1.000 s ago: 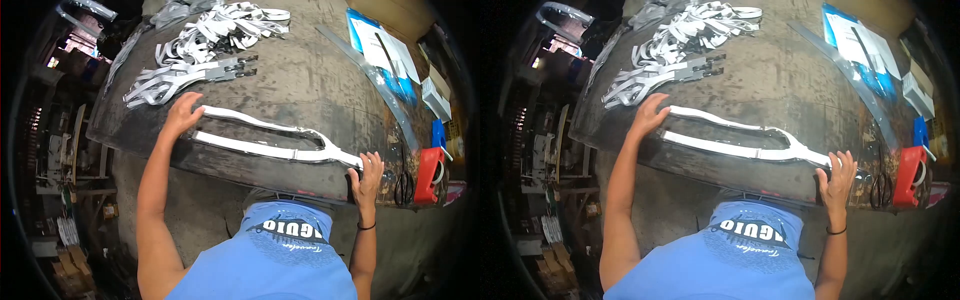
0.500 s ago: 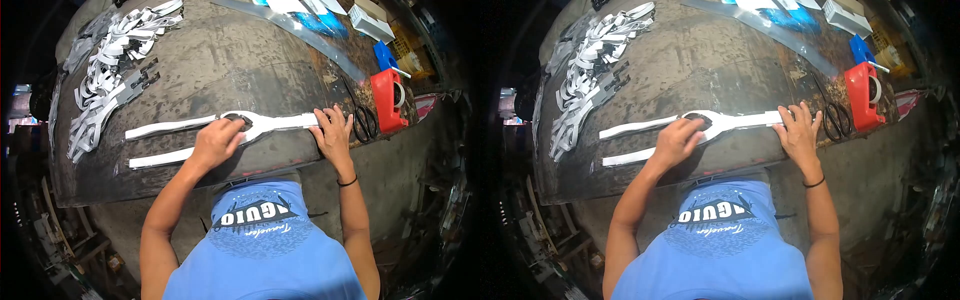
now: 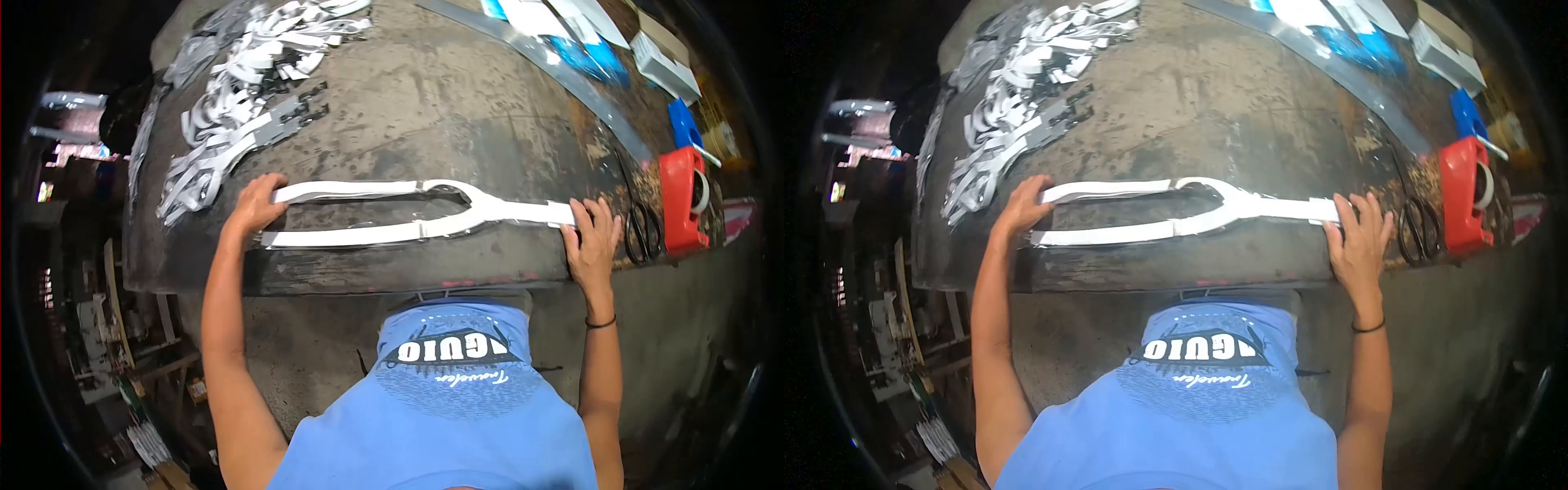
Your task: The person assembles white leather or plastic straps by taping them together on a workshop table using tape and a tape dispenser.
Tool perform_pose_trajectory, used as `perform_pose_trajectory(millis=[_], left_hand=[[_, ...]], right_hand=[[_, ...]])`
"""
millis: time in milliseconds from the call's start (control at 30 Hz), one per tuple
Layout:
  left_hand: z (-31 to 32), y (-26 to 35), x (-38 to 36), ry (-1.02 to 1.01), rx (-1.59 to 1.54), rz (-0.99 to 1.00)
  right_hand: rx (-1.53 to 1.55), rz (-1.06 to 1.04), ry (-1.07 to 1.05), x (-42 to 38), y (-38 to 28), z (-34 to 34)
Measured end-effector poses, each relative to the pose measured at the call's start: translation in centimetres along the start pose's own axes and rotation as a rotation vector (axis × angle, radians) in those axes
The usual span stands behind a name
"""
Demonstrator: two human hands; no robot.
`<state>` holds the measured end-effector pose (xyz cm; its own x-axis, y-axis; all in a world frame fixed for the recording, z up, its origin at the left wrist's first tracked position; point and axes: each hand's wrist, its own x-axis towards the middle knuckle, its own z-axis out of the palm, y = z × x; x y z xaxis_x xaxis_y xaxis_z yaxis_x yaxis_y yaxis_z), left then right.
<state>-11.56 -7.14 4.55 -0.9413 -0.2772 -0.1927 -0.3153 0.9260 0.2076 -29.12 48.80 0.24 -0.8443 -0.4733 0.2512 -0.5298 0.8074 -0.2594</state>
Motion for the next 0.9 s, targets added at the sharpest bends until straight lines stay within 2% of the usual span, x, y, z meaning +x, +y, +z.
perform_pose_trajectory(millis=[67, 200, 367, 433, 467, 500, 533, 600, 733, 800, 900], left_hand=[[-0.6, 0.2, 0.4, -0.116, 0.115, -0.049], [-2.3, 0.4, 1.9, -0.069, 0.066, 0.079], [-8.2, 2.5, 7.8, 0.271, 0.269, 0.297], [-9.7, 3.5, 10.9, 0.319, 0.423, 0.311], [-9.7, 4.1, 12.0, 0.448, 0.514, 0.395], [-9.6, 4.5, 13.8, 0.453, 0.697, 0.309], [-9.1, 5.6, 14.1, 0.455, 0.698, 0.312], [-7.3, 9.0, 14.7, 0.757, 0.674, 0.436], [-1.6, 18.1, 11.0, 0.608, 0.037, 0.724], [2.0, 21.9, 7.4, 0.507, -0.117, 0.775], [6.6, 25.3, 4.0, 0.481, -0.250, 0.773]], right_hand=[[-0.019, 0.023, -0.002, 0.0, 0.1, 0.0], [-0.010, 0.012, 0.027, -0.1, 0.1, 0.2], [-0.014, 0.017, 0.038, -0.2, -0.1, 0.1], [-0.019, 0.021, 0.056, -0.4, 0.0, 0.3], [-0.018, 0.021, 0.060, -0.4, -0.1, 0.4], [-0.022, 0.029, 0.062, -0.5, -0.1, 0.4], [-0.027, 0.039, 0.063, -0.6, -0.2, 0.4], [-0.017, 0.051, 0.067, -0.7, -0.2, 0.2], [-0.010, 0.063, 0.078, -0.7, -0.1, 0.1], [-0.024, 0.062, 0.083, -0.8, 0.0, 0.0], [-0.022, 0.034, 0.099, -0.6, -0.4, 0.3]])
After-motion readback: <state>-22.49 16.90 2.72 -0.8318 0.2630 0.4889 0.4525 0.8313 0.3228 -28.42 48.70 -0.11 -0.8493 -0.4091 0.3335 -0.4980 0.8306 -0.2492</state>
